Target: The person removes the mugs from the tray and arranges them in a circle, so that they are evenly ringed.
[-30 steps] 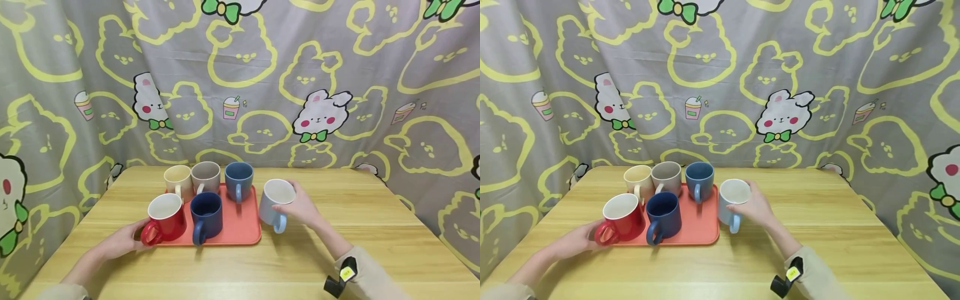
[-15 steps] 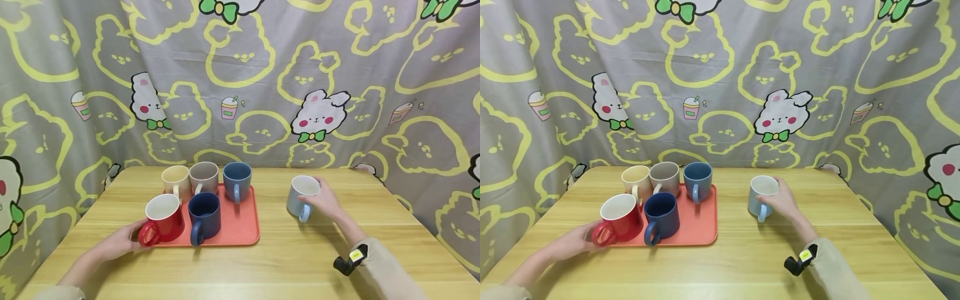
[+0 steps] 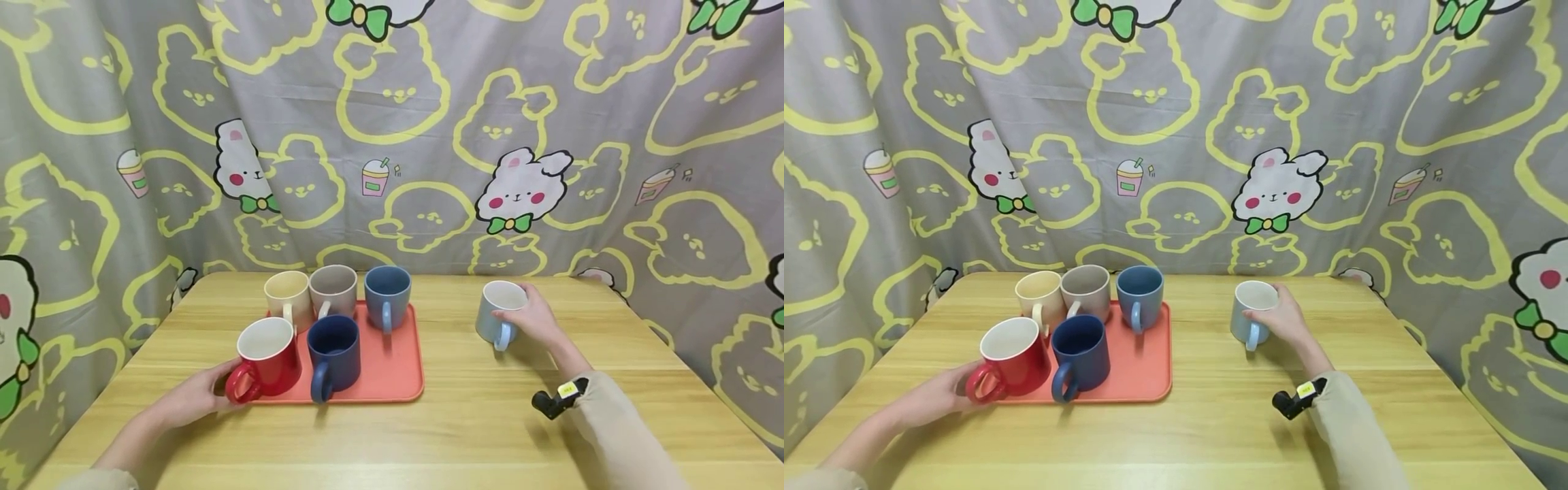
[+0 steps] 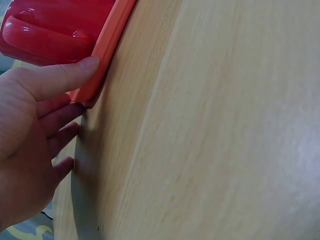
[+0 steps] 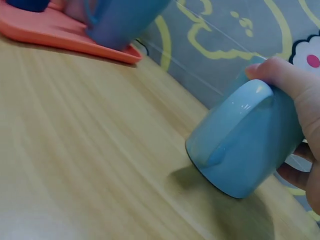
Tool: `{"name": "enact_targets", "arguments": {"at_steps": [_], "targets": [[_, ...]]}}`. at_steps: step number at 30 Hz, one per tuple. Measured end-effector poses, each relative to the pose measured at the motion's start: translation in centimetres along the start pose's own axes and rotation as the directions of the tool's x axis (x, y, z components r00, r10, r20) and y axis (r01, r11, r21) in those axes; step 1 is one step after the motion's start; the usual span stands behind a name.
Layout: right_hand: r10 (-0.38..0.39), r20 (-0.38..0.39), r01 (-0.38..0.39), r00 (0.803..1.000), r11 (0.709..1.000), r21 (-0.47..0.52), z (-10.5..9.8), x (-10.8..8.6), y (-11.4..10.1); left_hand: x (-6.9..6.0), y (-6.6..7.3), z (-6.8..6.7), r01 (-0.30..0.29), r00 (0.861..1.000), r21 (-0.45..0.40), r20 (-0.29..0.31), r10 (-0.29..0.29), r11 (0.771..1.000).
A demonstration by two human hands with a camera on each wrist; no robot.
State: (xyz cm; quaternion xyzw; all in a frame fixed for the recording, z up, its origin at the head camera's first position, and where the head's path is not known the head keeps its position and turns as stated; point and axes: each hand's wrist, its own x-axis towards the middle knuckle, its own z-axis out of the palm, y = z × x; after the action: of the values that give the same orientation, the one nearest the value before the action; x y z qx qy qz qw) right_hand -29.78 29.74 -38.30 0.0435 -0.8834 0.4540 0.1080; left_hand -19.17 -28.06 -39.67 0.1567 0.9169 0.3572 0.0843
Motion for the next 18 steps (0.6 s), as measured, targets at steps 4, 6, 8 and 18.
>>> {"name": "enact_targets", "arguments": {"at_steps": [4,6,8,18], "targets": [[0.006,0.036,-0.008,0.999,0.999,0.032,-0.2,0.4,0.2,0.0,0.0,0.1,0.007,1.0,0.006,-0.001,-0.007,1.0],[-0.004,0.058,0.001,0.998,0.999,0.053,-0.4,0.6,0.4,0.0,-0.1,0.1,0.006,1.0,0.008,-0.005,-0.006,1.0],[-0.016,0.076,0.011,0.997,0.998,0.065,-0.6,0.9,0.5,0.1,-0.1,0.1,0.007,1.0,0.013,-0.007,-0.007,1.0],[-0.029,0.115,0.015,0.993,0.992,0.122,-1.3,1.7,0.9,0.1,-0.1,0.2,-0.001,1.0,0.02,-0.018,0.002,1.0]]}}
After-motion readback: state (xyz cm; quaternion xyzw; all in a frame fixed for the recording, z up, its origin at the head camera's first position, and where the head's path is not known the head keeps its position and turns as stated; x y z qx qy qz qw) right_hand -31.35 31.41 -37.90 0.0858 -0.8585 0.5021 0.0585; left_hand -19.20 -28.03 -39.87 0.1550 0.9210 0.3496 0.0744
